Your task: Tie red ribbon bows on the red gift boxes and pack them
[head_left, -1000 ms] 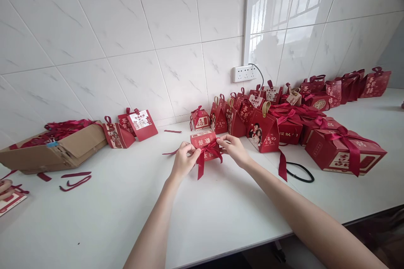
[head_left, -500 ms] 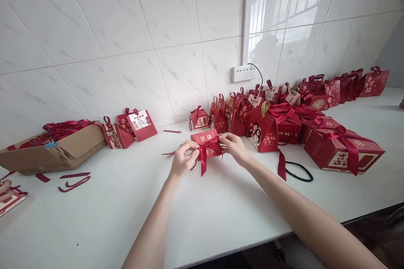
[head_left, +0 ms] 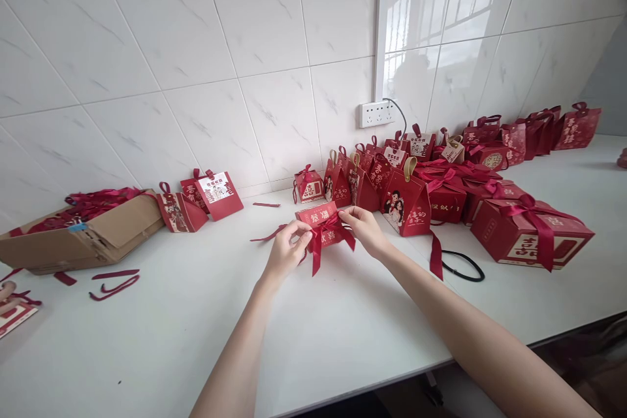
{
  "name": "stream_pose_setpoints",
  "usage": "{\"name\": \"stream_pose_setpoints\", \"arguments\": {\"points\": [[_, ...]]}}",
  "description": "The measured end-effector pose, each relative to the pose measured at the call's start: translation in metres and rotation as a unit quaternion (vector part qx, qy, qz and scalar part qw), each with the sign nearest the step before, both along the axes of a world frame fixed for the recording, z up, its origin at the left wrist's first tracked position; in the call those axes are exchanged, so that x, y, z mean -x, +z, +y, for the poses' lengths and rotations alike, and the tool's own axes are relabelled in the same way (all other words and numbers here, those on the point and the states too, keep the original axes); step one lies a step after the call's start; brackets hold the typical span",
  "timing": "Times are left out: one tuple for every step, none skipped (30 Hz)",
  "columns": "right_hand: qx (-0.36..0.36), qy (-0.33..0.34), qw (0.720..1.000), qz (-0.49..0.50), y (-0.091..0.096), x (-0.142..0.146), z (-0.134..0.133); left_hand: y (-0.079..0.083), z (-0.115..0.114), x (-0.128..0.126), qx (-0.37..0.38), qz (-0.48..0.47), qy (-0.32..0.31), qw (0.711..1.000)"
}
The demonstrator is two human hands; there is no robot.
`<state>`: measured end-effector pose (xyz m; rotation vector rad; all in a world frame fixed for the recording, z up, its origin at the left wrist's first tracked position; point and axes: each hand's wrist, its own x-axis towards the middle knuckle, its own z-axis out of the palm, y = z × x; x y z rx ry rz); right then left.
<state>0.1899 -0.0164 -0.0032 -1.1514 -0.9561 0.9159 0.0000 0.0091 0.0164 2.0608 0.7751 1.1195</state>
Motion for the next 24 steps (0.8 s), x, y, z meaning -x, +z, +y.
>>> {"name": "stream_pose_setpoints", "arguments": {"points": [[0.000, 0.001, 1.000, 0.000, 0.000, 0.000, -0.001, 0.000, 0.000, 0.000, 0.002, -0.002, 0.001, 1.000], [0.001, 0.003, 1.000, 0.002, 0.000, 0.000, -0.001, 0.000, 0.000, 0.000, 0.006, -0.004, 0.002, 1.000], [0.002, 0.006, 1.000, 0.005, 0.001, 0.001, -0.002, 0.000, 0.000, 0.000, 0.011, -0.006, 0.006, 1.000], [0.004, 0.010, 1.000, 0.009, 0.001, 0.001, -0.002, 0.000, 0.001, 0.000, 0.016, -0.007, 0.013, 1.000], [0.005, 0.013, 1.000, 0.014, 0.001, 0.001, -0.003, -0.001, 0.001, 0.000, 0.019, -0.008, 0.024, 0.999], [0.004, 0.017, 1.000, 0.020, 0.001, 0.002, -0.003, -0.001, 0.002, 0.000, 0.021, -0.008, 0.037, 0.999], [0.004, 0.020, 0.999, 0.026, 0.002, 0.002, -0.003, -0.002, 0.003, 0.000, 0.024, -0.008, 0.052, 0.998], [0.004, 0.023, 0.999, 0.032, 0.002, 0.003, -0.003, -0.003, 0.004, 0.000, 0.027, -0.007, 0.066, 0.997], [0.003, 0.026, 0.999, 0.039, 0.002, 0.004, -0.003, -0.004, 0.005, 0.000, 0.031, -0.006, 0.077, 0.996], [0.003, 0.028, 0.999, 0.046, 0.003, 0.004, -0.003, -0.004, 0.006, 0.000, 0.036, -0.006, 0.086, 0.996], [0.003, 0.030, 0.998, 0.052, 0.003, 0.004, -0.003, -0.005, 0.008, 0.000, 0.044, -0.007, 0.090, 0.995], [0.005, 0.031, 0.998, 0.059, 0.003, 0.004, -0.004, -0.006, 0.009, 0.000, 0.053, -0.010, 0.093, 0.994], [0.006, 0.032, 0.997, 0.066, 0.004, 0.005, -0.004, -0.006, 0.011, 0.001, 0.062, -0.014, 0.094, 0.994], [0.008, 0.034, 0.997, 0.073, 0.004, 0.004, -0.004, -0.007, 0.012, 0.001, 0.071, -0.019, 0.093, 0.993], [0.010, 0.037, 0.996, 0.080, 0.005, 0.004, -0.004, -0.008, 0.014, 0.001, 0.078, -0.024, 0.092, 0.992], [0.012, 0.041, 0.995, 0.087, 0.005, 0.004, -0.005, -0.010, 0.015, 0.002, 0.083, -0.029, 0.092, 0.992], [0.014, 0.044, 0.995, 0.093, 0.006, 0.004, -0.005, -0.011, 0.017, 0.002, 0.086, -0.032, 0.092, 0.992], [0.016, 0.047, 0.994, 0.099, 0.007, 0.004, -0.006, -0.012, 0.019, 0.003, 0.087, -0.036, 0.092, 0.991], [0.018, 0.049, 0.993, 0.105, 0.008, 0.004, -0.006, -0.014, 0.020, 0.003, 0.087, -0.040, 0.093, 0.991], [0.020, 0.051, 0.992, 0.110, 0.008, 0.004, -0.007, -0.015, 0.022, 0.003, 0.088, -0.044, 0.096, 0.991], [0.021, 0.051, 0.992, 0.116, 0.009, 0.005, -0.007, -0.016, 0.023, 0.003, 0.088, -0.047, 0.099, 0.990], [0.023, 0.052, 0.991, 0.121, 0.009, 0.005, -0.007, -0.017, 0.023, 0.003, 0.087, -0.050, 0.103, 0.990], [0.024, 0.052, 0.991, 0.125, 0.010, 0.005, -0.007, -0.017, 0.024, 0.002, 0.086, -0.052, 0.108, 0.989], [0.025, 0.051, 0.990, 0.129, 0.009, 0.006, -0.007, -0.017, 0.024, 0.001, 0.085, -0.053, 0.113, 0.988]]}}
